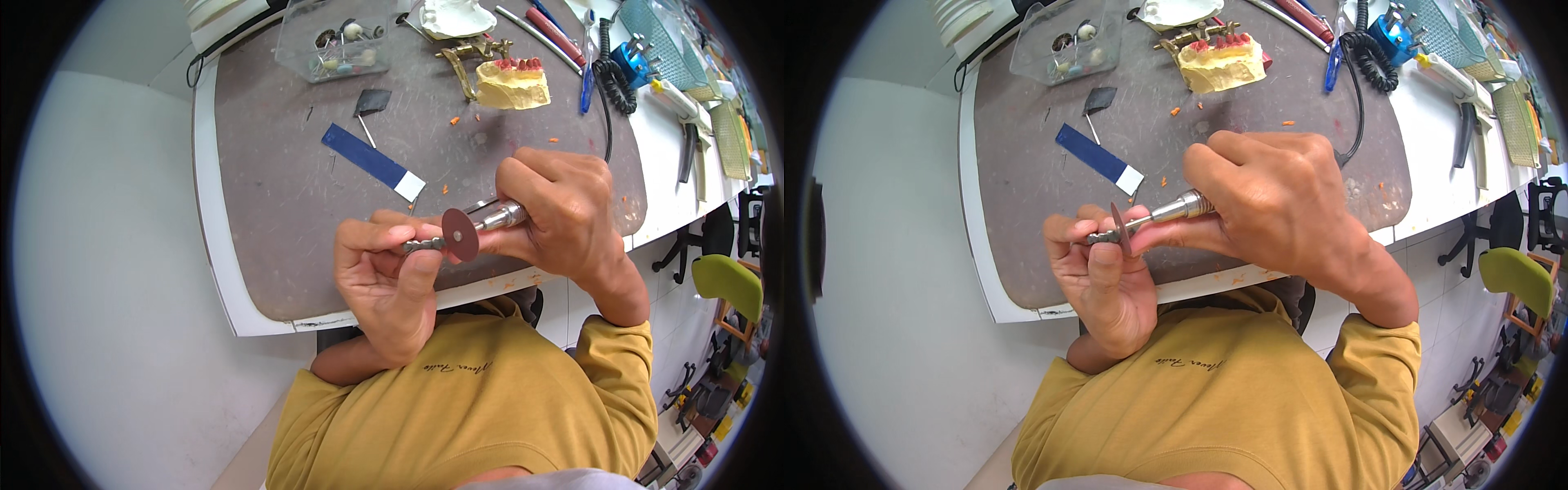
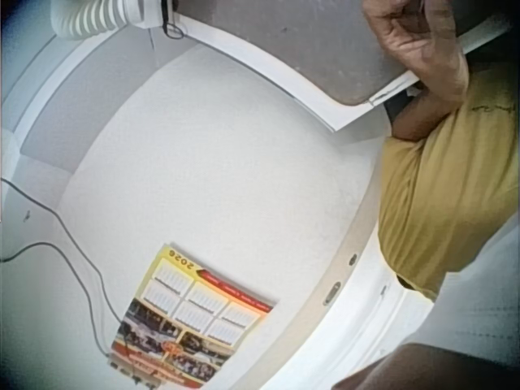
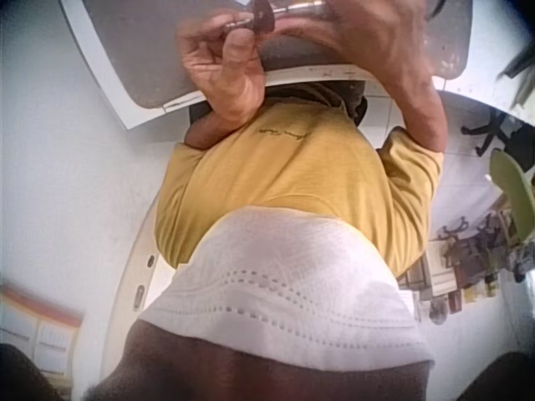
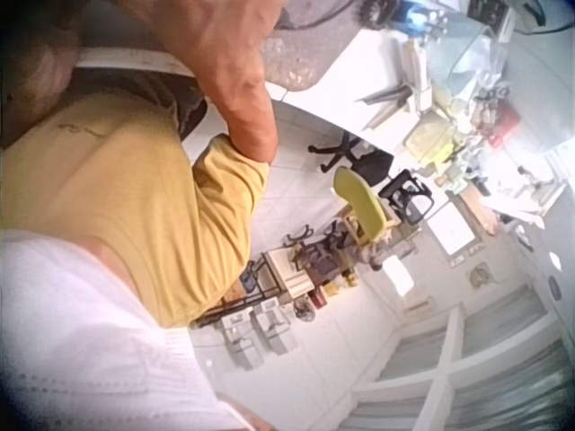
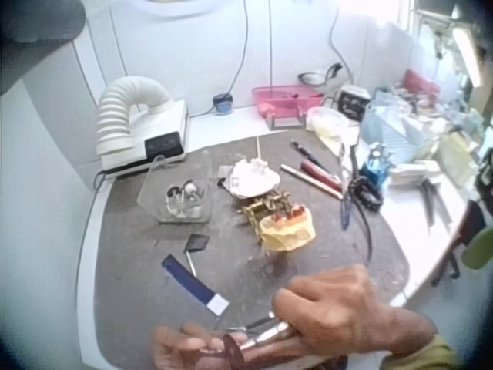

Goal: The person uses a rotary tool with a grinding disc to smooth and shape a metal dental wire frame. They periodically test the fit of the frame on a dental cast and use a pair of pliers to bend and adjust the wire.

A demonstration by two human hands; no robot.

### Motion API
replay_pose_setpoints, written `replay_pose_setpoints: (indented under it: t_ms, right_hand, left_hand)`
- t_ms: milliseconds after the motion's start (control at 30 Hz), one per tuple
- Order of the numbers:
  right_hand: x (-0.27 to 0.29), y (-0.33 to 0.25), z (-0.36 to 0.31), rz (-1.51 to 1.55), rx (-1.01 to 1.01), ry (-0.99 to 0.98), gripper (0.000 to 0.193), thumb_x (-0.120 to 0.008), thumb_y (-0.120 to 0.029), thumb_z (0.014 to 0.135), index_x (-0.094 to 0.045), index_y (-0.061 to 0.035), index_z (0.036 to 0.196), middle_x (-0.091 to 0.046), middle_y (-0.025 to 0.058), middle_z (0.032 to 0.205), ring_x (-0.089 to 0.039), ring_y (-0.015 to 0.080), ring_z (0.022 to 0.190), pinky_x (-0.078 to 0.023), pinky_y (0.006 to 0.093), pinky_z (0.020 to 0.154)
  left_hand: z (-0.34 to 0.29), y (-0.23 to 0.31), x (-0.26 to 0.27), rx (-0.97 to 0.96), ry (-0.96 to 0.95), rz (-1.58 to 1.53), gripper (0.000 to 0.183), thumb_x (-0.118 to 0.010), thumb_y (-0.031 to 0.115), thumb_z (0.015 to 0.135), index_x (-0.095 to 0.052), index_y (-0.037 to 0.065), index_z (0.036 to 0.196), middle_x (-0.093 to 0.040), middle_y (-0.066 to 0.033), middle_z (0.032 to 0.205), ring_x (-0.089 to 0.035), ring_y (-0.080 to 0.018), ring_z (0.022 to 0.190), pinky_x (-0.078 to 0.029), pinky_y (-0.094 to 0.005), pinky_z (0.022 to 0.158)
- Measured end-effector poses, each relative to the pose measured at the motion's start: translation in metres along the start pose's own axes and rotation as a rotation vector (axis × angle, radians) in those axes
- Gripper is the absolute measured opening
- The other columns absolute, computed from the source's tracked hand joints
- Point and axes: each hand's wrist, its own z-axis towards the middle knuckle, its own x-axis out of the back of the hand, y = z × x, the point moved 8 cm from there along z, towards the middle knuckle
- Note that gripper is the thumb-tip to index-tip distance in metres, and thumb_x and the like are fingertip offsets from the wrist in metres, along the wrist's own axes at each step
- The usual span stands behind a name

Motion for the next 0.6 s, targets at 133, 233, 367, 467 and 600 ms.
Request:
replay_pose_setpoints:
  t_ms: [133,233,367,467,600]
  right_hand:
    - [0.0005,0.0004,-0.0001,-0.003,-0.011,0.009,0.063,-0.074,-0.063,0.064,-0.04,-0.0108,0.056,-0.036,-0.0011,0.048,-0.042,0.0155,0.038,-0.035,0.0289,0.038]
    - [0.0,-0.0004,0.0003,0.0,-0.002,0.001,0.063,-0.074,-0.063,0.064,-0.04,-0.0107,0.056,-0.036,-0.0012,0.048,-0.042,0.0153,0.038,-0.035,0.0288,0.038]
    - [0.0001,-0.0012,0.0011,0.004,-0.002,0.008,0.063,-0.074,-0.063,0.064,-0.04,-0.0106,0.056,-0.037,-0.0013,0.048,-0.042,0.0151,0.038,-0.035,0.0284,0.038]
    - [0.001,0.001,-0.0009,-0.007,-0.004,0.017,0.063,-0.074,-0.063,0.064,-0.04,-0.0106,0.056,-0.037,-0.0013,0.048,-0.042,0.0151,0.038,-0.035,0.0283,0.038]
    - [0.0005,-0.0018,0.0011,0.002,0.008,0.018,0.063,-0.074,-0.063,0.063,-0.041,-0.0108,0.056,-0.037,-0.0014,0.048,-0.042,0.0148,0.038,-0.035,0.028,0.038]
  left_hand:
    - [0.0005,0.0002,-0.0006,0.006,-0.006,-0.008,0.024,-0.064,0.007,0.091,-0.051,0.008,0.111,-0.06,-0.008,0.102,-0.064,-0.0265,0.104,-0.052,-0.0367,0.094]
    - [0.0003,-0.0004,-0.0001,0.005,-0.007,-0.016,0.023,-0.064,0.007,0.091,-0.051,0.008,0.111,-0.059,-0.0079,0.102,-0.064,-0.027,0.104,-0.052,-0.0364,0.094]
    - [-0.0006,0.0004,0.0015,0.008,0.012,-0.013,0.023,-0.063,0.007,0.091,-0.051,0.008,0.111,-0.059,-0.0081,0.102,-0.064,-0.0271,0.104,-0.053,-0.0362,0.094]
    - [0.0002,-0.0007,0.0002,0.011,-0.001,-0.02,0.023,-0.063,0.006,0.091,-0.051,0.008,0.111,-0.059,-0.0087,0.103,-0.064,-0.0273,0.105,-0.054,-0.0363,0.094]
    - [-0.0003,-0.001,0.0016,0.004,-0.015,-0.052,0.022,-0.062,0.006,0.092,-0.051,0.008,0.111,-0.06,-0.0094,0.104,-0.064,-0.0279,0.105,-0.054,-0.0368,0.094]
